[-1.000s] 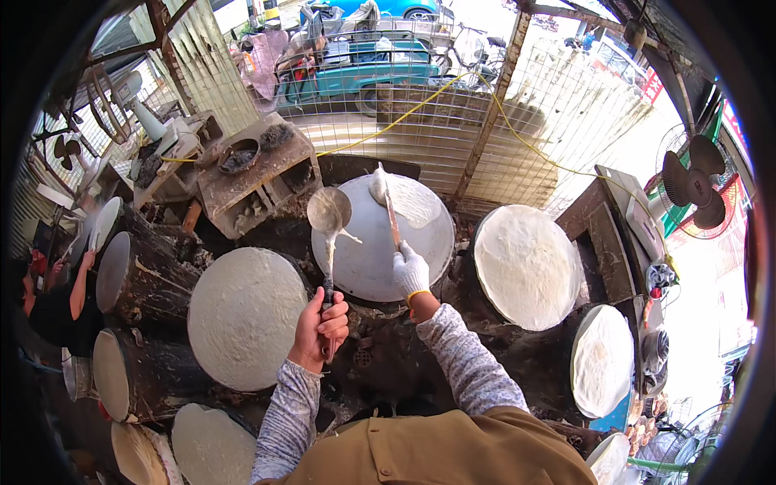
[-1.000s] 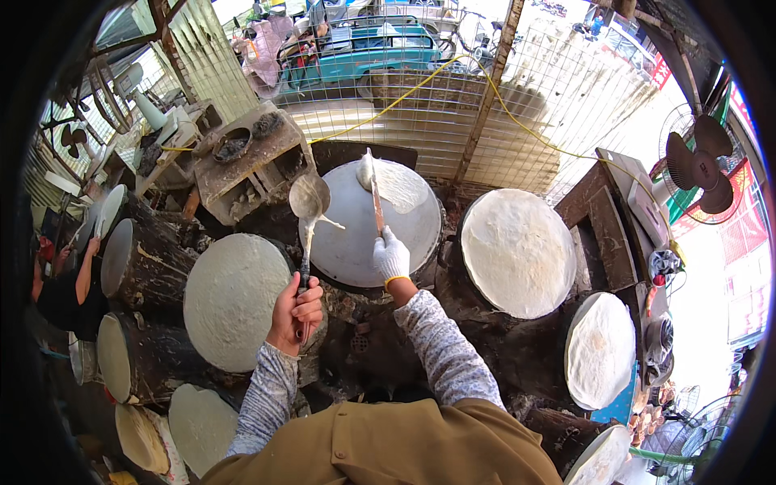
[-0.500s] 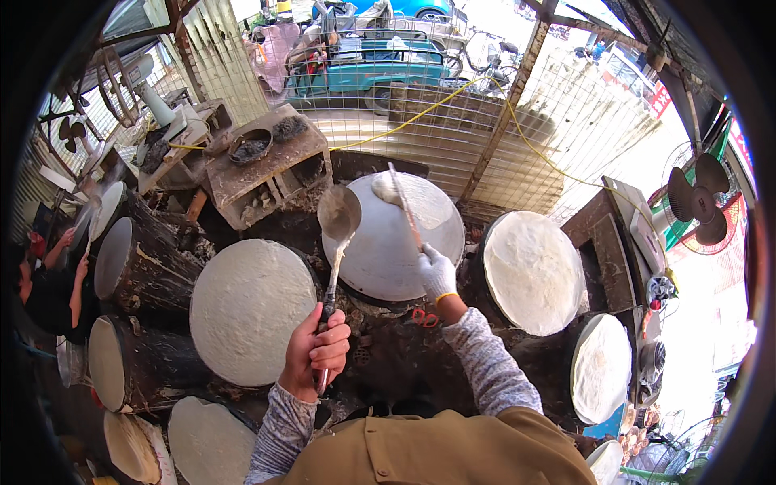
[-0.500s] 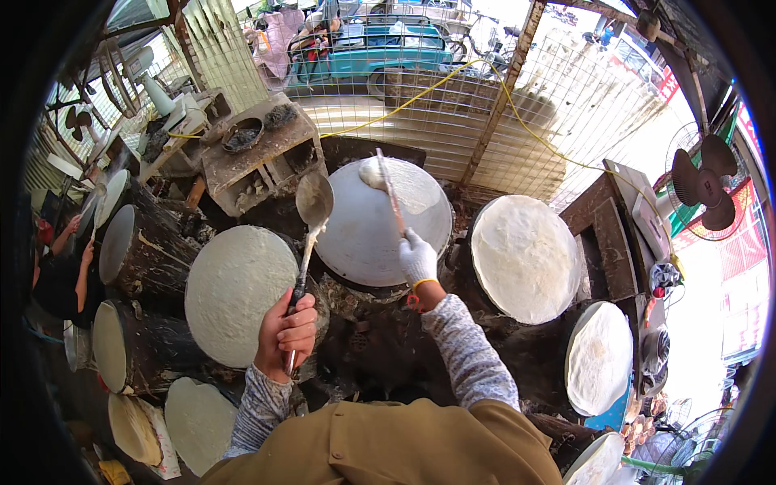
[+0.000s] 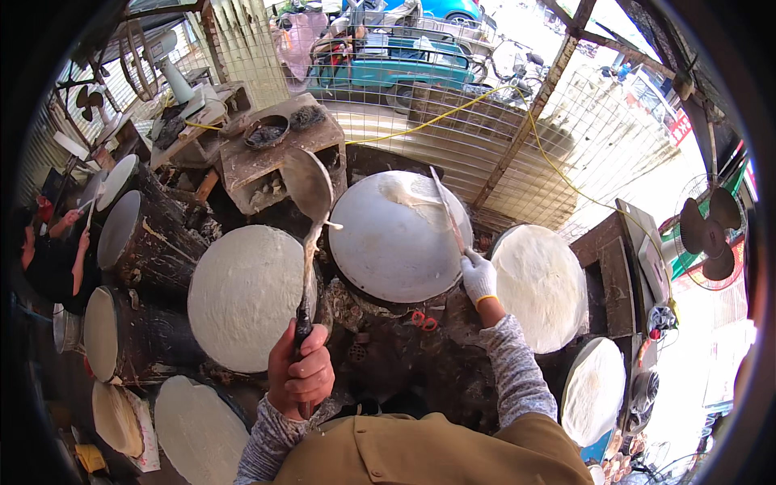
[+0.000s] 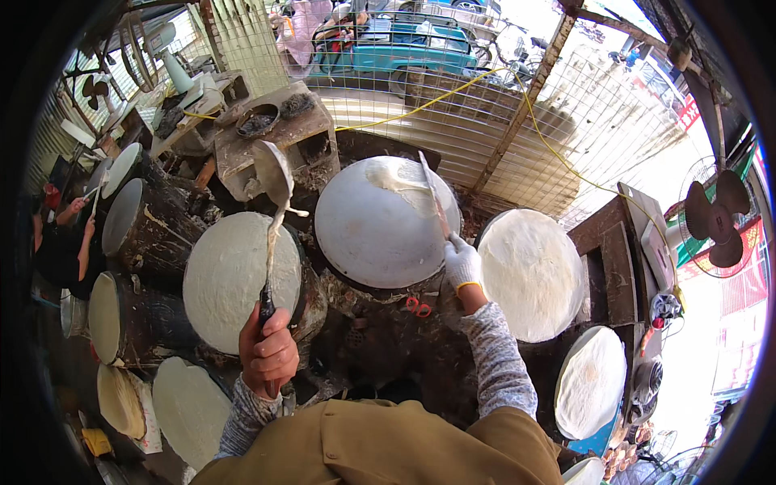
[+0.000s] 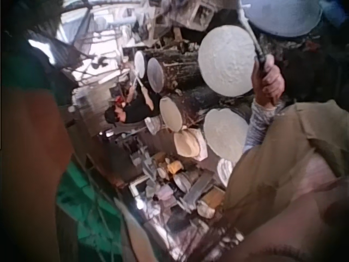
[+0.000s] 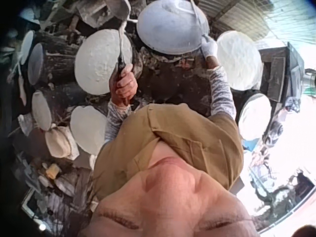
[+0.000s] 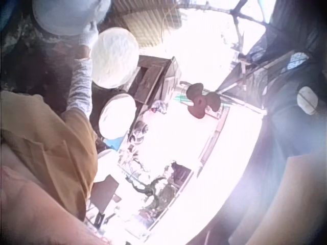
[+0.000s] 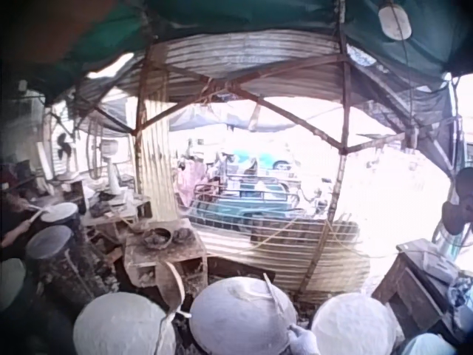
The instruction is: The person ladles batter onto multiple hot griddles and spreads it into thin crepes using a wooden spreader. They flip the crepes, remove finished ones, and stack them while continuing to cook new batches.
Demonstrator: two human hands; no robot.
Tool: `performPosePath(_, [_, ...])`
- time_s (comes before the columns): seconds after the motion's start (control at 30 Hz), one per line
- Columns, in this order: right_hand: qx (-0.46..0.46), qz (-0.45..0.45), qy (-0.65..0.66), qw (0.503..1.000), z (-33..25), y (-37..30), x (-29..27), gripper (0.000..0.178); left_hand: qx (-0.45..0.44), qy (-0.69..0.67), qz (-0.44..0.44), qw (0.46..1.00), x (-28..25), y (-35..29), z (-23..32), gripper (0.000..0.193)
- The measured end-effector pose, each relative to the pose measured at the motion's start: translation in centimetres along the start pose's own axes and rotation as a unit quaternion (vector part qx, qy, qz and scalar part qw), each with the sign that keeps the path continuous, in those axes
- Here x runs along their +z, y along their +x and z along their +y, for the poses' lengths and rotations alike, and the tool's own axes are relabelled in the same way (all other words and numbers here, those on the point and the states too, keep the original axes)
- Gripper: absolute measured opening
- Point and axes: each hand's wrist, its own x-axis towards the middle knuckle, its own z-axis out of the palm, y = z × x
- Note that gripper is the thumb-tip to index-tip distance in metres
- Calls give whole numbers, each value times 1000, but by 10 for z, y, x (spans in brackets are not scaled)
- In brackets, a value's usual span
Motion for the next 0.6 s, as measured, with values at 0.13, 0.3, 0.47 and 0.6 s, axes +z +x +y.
performPosePath(0.13, [18,-107,1,994,-50,-14,22,39,43,-67,65,995,0,14,-16,34])
performPosePath(0.3, [-27,-162,27,986,-55,-8,16,39,55,-116,41,991,3,25,-40,31])
performPosePath(0.47, [5,-140,29,990,10,57,-14,41,89,-33,29,995,2,33,-53,32])
performPosePath(0.6, [-27,-262,5,965,-27,32,11,40,105,-127,78,983,-13,45,-61,31])
